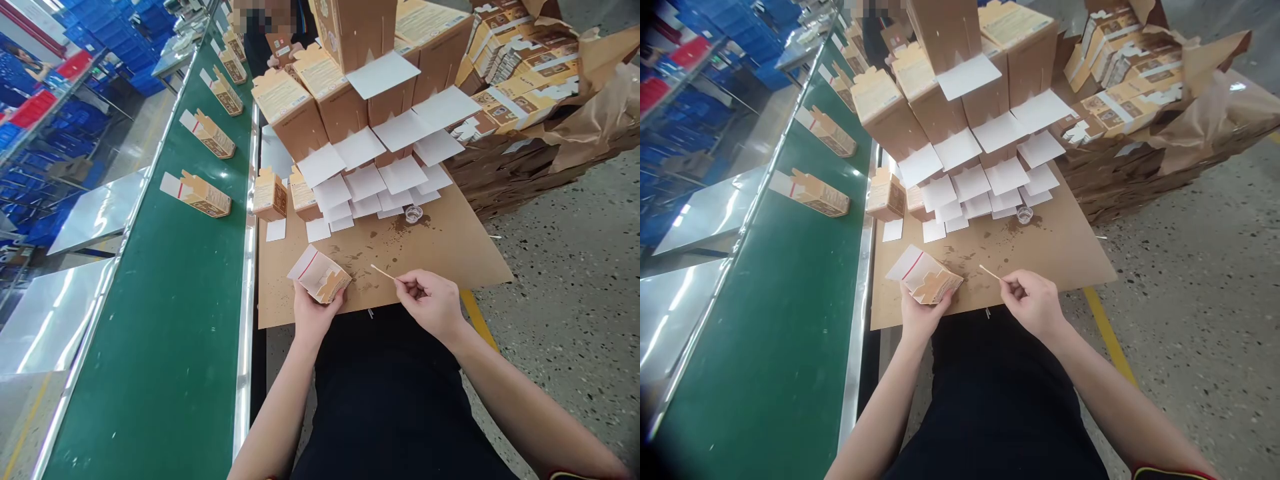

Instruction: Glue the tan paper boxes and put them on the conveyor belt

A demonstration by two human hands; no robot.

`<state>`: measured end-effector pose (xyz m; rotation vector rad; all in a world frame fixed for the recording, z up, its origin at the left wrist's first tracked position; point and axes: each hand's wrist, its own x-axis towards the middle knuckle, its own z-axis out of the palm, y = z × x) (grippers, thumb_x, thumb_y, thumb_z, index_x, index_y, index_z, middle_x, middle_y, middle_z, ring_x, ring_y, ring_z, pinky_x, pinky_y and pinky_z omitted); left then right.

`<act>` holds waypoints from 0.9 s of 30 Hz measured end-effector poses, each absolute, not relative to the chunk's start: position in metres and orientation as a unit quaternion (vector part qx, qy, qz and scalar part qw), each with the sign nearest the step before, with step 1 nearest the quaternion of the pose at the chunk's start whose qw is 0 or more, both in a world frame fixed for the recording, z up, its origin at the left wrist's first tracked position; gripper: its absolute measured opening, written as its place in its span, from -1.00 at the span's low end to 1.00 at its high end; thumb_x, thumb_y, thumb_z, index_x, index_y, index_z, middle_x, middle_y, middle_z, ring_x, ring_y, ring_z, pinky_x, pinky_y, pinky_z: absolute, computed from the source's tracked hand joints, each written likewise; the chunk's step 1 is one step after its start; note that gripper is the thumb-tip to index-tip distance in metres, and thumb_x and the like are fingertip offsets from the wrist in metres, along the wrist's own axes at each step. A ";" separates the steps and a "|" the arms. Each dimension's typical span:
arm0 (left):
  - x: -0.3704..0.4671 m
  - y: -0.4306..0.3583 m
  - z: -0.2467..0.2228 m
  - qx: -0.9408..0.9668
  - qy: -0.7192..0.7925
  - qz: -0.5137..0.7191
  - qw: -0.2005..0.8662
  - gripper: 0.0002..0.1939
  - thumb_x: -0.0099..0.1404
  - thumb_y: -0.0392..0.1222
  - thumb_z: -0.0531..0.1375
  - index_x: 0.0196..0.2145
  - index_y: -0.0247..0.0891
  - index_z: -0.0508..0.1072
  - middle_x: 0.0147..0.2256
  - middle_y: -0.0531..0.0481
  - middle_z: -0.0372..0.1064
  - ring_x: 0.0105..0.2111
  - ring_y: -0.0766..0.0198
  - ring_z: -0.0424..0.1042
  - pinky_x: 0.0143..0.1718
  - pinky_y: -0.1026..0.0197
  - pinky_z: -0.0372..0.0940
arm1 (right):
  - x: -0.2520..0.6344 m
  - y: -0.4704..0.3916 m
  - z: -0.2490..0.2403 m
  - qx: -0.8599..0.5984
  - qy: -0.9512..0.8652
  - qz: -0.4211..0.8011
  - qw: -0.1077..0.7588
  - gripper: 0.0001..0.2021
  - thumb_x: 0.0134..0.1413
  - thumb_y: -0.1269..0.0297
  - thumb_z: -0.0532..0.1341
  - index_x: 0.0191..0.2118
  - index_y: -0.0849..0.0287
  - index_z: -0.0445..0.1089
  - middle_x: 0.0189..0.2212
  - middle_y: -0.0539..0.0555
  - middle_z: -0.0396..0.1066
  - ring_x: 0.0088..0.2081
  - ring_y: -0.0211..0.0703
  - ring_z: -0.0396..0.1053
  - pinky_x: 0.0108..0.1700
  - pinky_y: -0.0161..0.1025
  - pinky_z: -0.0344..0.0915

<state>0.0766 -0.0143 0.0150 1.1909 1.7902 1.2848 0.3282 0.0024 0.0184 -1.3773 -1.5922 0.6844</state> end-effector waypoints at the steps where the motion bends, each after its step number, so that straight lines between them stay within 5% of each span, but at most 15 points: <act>1: 0.077 -0.014 0.014 0.454 0.679 0.487 0.310 -0.17 0.00 0.00 0.65 0.16 -0.10 0.43 0.07 -0.23 0.58 0.16 -0.24 0.62 0.16 -0.14 0.56 | 0.328 0.002 0.019 -0.558 -0.642 0.280 0.446 -0.79 0.35 0.20 0.28 -0.36 0.04 0.55 -0.49 0.01 0.56 -0.51 -0.19 0.46 -0.38 -0.25 0.50; 7: 0.018 -0.011 0.033 0.408 0.709 0.517 0.250 -0.12 -0.02 0.08 0.69 0.16 -0.10 0.43 0.11 -0.24 0.58 0.19 -0.28 0.61 0.27 -0.34 0.51 | 0.334 0.004 0.026 -0.572 -0.622 0.278 0.456 -0.77 0.34 0.11 0.30 -0.37 0.00 0.56 -0.49 0.03 0.58 -0.51 -0.15 0.48 -0.37 -0.20 0.55; 12: -0.104 -0.007 0.062 0.344 0.741 0.569 0.097 0.17 -0.12 0.06 0.68 0.35 -0.13 0.27 0.37 -0.35 0.40 0.38 -0.25 0.49 0.43 -0.31 0.39 | 0.346 0.011 0.026 -0.576 -0.613 0.273 0.466 -0.74 0.34 0.03 0.35 -0.35 0.02 0.59 -0.50 0.04 0.58 -0.52 -0.14 0.48 -0.39 -0.19 0.55; 16: -0.153 -0.021 0.065 0.291 0.834 0.449 0.137 -0.01 -0.07 0.04 0.64 0.24 -0.16 0.34 0.31 -0.41 0.48 0.34 -0.28 0.53 0.45 -0.34 0.35 | 0.347 0.020 0.022 -0.566 -0.615 0.283 0.470 -0.70 0.34 -0.03 0.37 -0.35 0.03 0.59 -0.50 0.04 0.58 -0.51 -0.13 0.49 -0.41 -0.19 0.53; 20: -0.149 -0.053 0.071 0.299 0.905 0.268 0.138 -0.06 -0.10 0.14 0.63 0.17 -0.19 0.43 0.30 -0.53 0.49 0.46 -0.54 0.35 0.47 -0.48 0.26 | 0.362 0.022 0.022 -0.584 -0.609 0.253 0.472 -0.72 0.30 -0.01 0.38 -0.36 0.04 0.61 -0.49 0.06 0.59 -0.51 -0.12 0.51 -0.42 -0.18 0.52; 23: -0.139 -0.062 0.082 0.335 0.910 0.213 0.120 -0.23 -0.01 0.23 0.56 0.08 -0.17 0.56 0.10 -0.41 0.63 0.28 -0.56 0.52 0.34 -0.54 0.37 | 0.381 0.021 0.028 -0.610 -0.596 0.218 0.475 -0.76 0.23 0.05 0.39 -0.38 0.06 0.62 -0.51 0.07 0.59 -0.53 -0.10 0.51 -0.43 -0.17 0.53; 27: -0.120 -0.003 0.094 0.428 0.812 0.362 0.160 -0.53 0.18 0.13 0.46 -0.01 -0.11 0.66 -0.22 -0.10 0.65 -0.12 -0.10 0.66 0.15 -0.19 0.55 | 0.394 0.023 0.040 -0.628 -0.582 0.192 0.480 -0.74 0.17 0.00 0.41 -0.39 0.06 0.64 -0.53 0.09 0.59 -0.52 -0.06 0.53 -0.46 -0.16 0.55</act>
